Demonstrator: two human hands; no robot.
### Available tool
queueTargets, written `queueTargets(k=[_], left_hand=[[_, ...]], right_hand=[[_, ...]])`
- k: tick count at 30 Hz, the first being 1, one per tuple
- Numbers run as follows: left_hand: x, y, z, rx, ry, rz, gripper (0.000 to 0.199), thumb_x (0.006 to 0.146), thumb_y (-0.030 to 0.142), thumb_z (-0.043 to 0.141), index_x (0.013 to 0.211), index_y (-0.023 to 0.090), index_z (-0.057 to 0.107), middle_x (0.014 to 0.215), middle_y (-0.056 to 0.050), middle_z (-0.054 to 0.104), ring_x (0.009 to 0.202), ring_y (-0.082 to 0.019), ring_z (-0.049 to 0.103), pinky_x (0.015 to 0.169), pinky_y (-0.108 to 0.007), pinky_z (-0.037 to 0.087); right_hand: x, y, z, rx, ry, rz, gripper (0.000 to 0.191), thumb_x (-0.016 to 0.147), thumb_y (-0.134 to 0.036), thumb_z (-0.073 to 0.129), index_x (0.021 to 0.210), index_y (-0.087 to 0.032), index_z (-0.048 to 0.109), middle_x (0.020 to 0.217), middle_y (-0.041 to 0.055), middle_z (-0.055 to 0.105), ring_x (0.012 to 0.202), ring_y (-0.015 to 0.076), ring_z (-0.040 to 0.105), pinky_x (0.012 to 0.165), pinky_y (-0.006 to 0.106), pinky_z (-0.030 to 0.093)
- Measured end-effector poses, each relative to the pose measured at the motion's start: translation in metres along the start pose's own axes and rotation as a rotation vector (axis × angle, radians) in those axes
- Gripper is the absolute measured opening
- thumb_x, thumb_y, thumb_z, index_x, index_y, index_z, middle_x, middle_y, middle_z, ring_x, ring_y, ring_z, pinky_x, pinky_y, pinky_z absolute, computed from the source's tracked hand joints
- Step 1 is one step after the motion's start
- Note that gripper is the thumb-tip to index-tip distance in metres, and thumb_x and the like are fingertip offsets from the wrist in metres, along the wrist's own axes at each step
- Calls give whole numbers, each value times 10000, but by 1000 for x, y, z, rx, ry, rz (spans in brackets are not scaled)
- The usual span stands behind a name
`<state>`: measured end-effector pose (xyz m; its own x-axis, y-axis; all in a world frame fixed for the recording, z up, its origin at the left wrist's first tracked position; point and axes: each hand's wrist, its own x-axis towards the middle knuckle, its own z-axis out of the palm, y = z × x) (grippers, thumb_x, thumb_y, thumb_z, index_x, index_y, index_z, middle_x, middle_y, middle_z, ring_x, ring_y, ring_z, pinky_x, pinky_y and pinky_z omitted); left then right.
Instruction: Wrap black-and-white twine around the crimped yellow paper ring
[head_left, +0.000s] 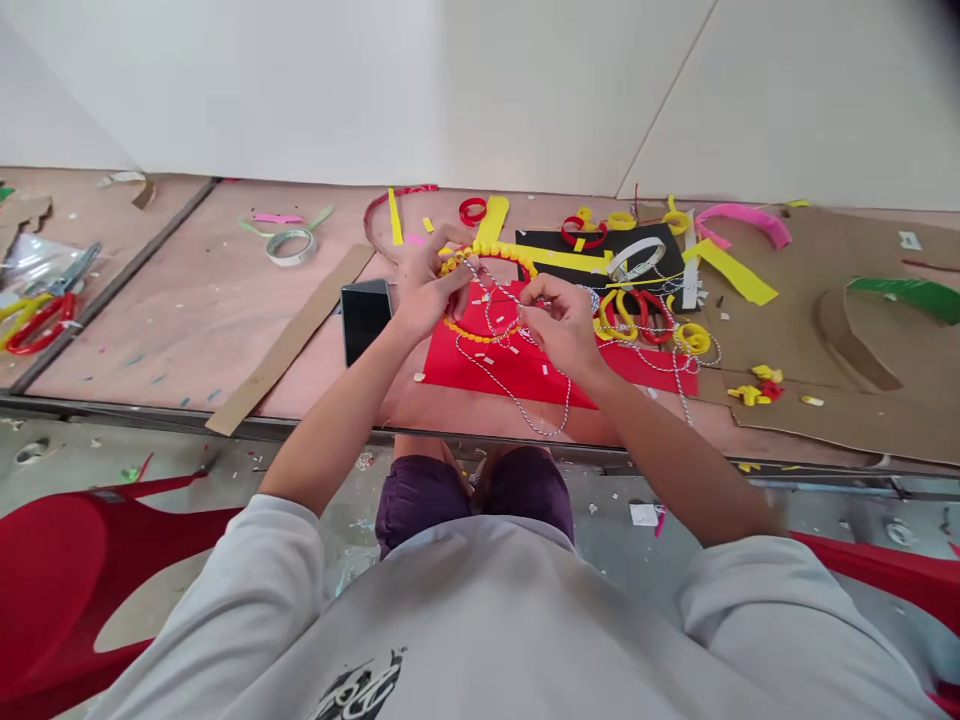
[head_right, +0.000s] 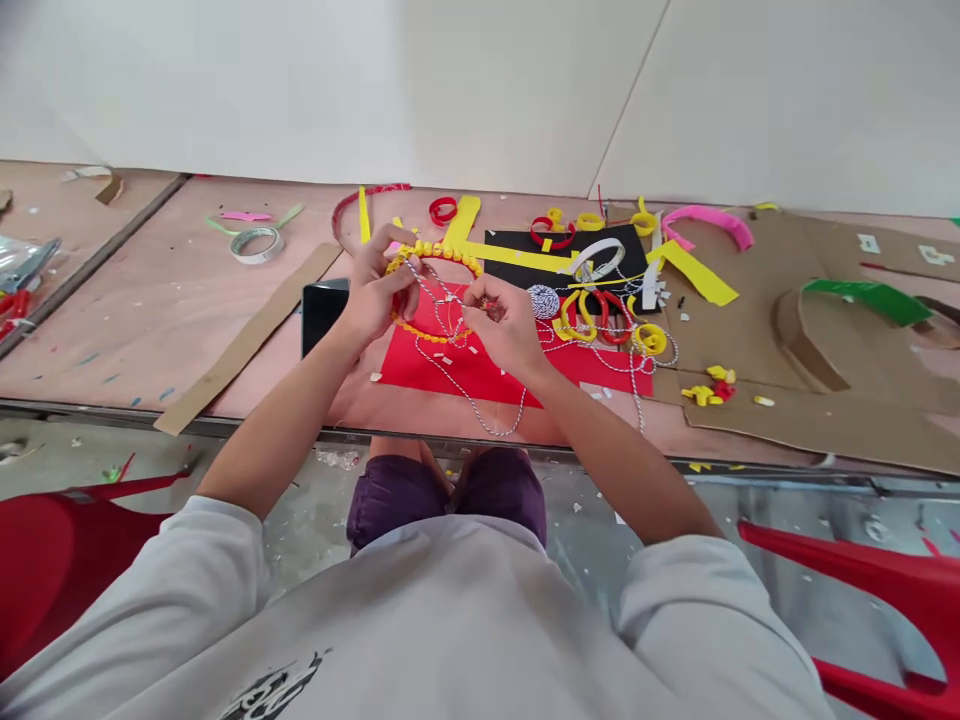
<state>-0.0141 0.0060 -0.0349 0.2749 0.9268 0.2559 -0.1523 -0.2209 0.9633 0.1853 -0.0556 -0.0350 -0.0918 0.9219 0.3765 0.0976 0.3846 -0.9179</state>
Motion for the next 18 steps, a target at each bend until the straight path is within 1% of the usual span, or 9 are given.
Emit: queueTargets(k=[4, 7, 9, 12, 15, 18], left_hand=[[0, 4, -3, -51, -87, -46, 314, 803, 362, 793, 1012, 259, 582, 692, 27, 674, 345, -79, 447, 360, -203, 265], [1, 6, -5, -66, -110, -56, 307, 810, 369, 783, 1015, 255, 585, 668, 30, 667, 333, -83, 451, 350, -206, 259], [1, 6, -5, -63, -99, -64, 300, 822, 375, 778, 1024, 253, 592, 651, 32, 655, 334, -83, 452, 349, -204, 258], [0, 8, -4, -48, -68, -60, 286, 831, 360, 779, 1023, 252, 596, 631, 32, 632, 337, -80, 446, 344, -201, 250], [-1, 11, -2, -23, -50, -38, 294, 818, 332, 784, 1025, 255, 590, 661, 22, 657, 344, -79, 448, 341, -203, 260], [-2, 15, 0, 15, -10, 5, 302, 808, 299, 771, 1044, 255, 589, 723, 7, 706, 356, -75, 455, 349, -204, 288]], right_hand=[[0, -3, -4, 134, -29, 46, 92, 729, -253, 576, 698, -235, 491, 661, -23, 564, 458, 71, 375, 427, 254, 253], [1, -4, -9, 185, -71, 69, 103, 737, -289, 578, 717, -244, 488, 612, -37, 585, 409, 70, 382, 403, 251, 258], [2, -4, -10, 196, -95, 88, 137, 759, -334, 601, 728, -245, 501, 591, -46, 584, 391, 67, 379, 390, 248, 272], [3, -4, -12, 235, -121, 103, 189, 788, -375, 648, 750, -240, 521, 627, -44, 626, 386, 58, 413, 378, 236, 304], [4, -6, -11, 277, -159, 89, 201, 801, -372, 686, 765, -230, 549, 665, -32, 677, 375, 58, 462, 368, 230, 325], [4, -9, -10, 267, -150, 65, 176, 803, -340, 695, 749, -225, 573, 659, -28, 690, 359, 65, 476, 355, 234, 316]])
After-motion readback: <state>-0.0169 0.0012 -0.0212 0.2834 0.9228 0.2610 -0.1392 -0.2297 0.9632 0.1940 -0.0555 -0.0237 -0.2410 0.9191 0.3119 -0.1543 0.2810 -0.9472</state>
